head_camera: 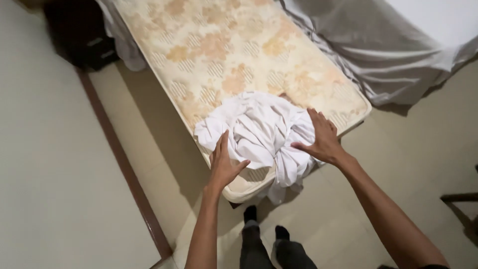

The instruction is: The person spreads a white fitted sheet over a mattress, starting by unfolding the sheet and then tucking the corners under the mattress. The person moves between two beds to position the sheet and smooths it out by hand.

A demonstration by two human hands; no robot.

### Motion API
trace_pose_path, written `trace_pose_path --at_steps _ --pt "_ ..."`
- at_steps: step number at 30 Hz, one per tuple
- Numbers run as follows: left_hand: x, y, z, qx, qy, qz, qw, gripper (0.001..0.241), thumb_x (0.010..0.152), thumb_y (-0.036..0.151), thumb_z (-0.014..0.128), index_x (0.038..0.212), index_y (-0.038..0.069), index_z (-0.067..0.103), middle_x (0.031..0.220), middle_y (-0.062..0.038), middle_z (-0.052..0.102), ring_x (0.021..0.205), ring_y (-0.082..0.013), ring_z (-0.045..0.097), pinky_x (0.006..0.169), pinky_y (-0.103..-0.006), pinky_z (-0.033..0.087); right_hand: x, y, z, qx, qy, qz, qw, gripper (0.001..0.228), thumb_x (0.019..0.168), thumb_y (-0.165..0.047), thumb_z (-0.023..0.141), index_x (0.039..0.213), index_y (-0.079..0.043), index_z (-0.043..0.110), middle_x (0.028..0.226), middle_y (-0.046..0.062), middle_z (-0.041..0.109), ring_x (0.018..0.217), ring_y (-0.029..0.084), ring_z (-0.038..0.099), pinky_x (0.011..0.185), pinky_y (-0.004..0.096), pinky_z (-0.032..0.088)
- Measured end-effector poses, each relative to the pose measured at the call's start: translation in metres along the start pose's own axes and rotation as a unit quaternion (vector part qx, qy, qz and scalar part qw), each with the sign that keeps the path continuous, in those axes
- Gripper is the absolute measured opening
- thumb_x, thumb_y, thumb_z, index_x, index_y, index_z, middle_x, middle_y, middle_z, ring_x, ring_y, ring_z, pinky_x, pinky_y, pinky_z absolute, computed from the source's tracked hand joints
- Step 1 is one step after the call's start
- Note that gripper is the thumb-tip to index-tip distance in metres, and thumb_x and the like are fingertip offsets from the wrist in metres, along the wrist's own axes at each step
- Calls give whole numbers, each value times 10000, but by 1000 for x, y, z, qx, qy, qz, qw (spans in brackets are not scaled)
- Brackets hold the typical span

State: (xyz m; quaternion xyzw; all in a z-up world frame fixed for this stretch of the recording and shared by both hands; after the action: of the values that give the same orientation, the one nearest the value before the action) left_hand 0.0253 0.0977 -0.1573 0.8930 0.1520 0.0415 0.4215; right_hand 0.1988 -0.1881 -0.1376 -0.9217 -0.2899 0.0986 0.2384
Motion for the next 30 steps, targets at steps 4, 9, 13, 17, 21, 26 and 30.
trace_pose_path --at_steps 4,9,13,17,21,26,30 --pt "31 -62 40 5 -63 -37 997 1294 636 361 963 1611 135 143 1645 -186 240 1520 -365 247 1177 -532 216 38 24 79 -62 -93 48 993 1471 575 -787 808 1623 -124 17 1669 236 79 1542 440 44 1196 640 69" --pt "64 -130 99 18 -117 -62 991 1351 630 387 968 1639 127 107 1690 -217 136 1539 -400 188 1214 -567 182 74 58 160 -47 -86 90 991 1489 562 -776 811 1657 -144 25 1710 264 70 1573 449 121 1204 688 124" --pt "89 -183 142 18 -140 -72 987 1407 596 425 984 1606 96 61 1663 -231 99 1533 -413 132 1209 -583 139 92 95 220 -56 -122 116 984 1504 539 -757 850 1649 -159 29 1688 256 75 1559 462 105 1196 676 133" --pt "88 -211 165 -5 -132 -85 988 1347 665 438 941 1629 98 62 1679 -231 117 1543 -416 147 1221 -582 128 84 95 244 -24 -140 113 983 1519 506 -737 868 1639 -150 43 1692 253 88 1546 449 136 1196 677 133" --pt "94 -225 177 -12 -133 -83 988 1342 668 420 936 1634 101 62 1692 -210 112 1560 -417 131 1241 -583 95 83 98 260 -22 -119 88 989 1509 527 -749 855 1655 -150 50 1686 267 93 1558 457 137 1219 655 114" --pt "108 -222 181 30 -148 -75 986 1402 603 422 964 1637 138 60 1705 -193 96 1567 -412 108 1243 -596 81 89 103 276 -49 -115 79 989 1520 498 -772 849 1644 -141 74 1681 273 65 1561 453 101 1223 650 94" --pt "131 -224 200 140 -165 -1 976 1492 487 473 991 1591 169 34 1676 -218 26 1551 -434 52 1223 -671 29 107 118 297 -117 -129 80 981 1546 438 -730 876 1647 -170 93 1699 263 30 1572 444 22 1211 681 76"
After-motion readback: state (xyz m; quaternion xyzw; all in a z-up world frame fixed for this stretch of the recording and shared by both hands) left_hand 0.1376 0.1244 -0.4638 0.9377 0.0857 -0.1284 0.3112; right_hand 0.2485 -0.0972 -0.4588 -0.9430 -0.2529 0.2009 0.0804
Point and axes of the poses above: each hand's wrist, its own x-axis towards the middle knuckle, its own z-axis out of the palm, y = z × x, the point moved 4 cm from there along x, towards the middle knuckle
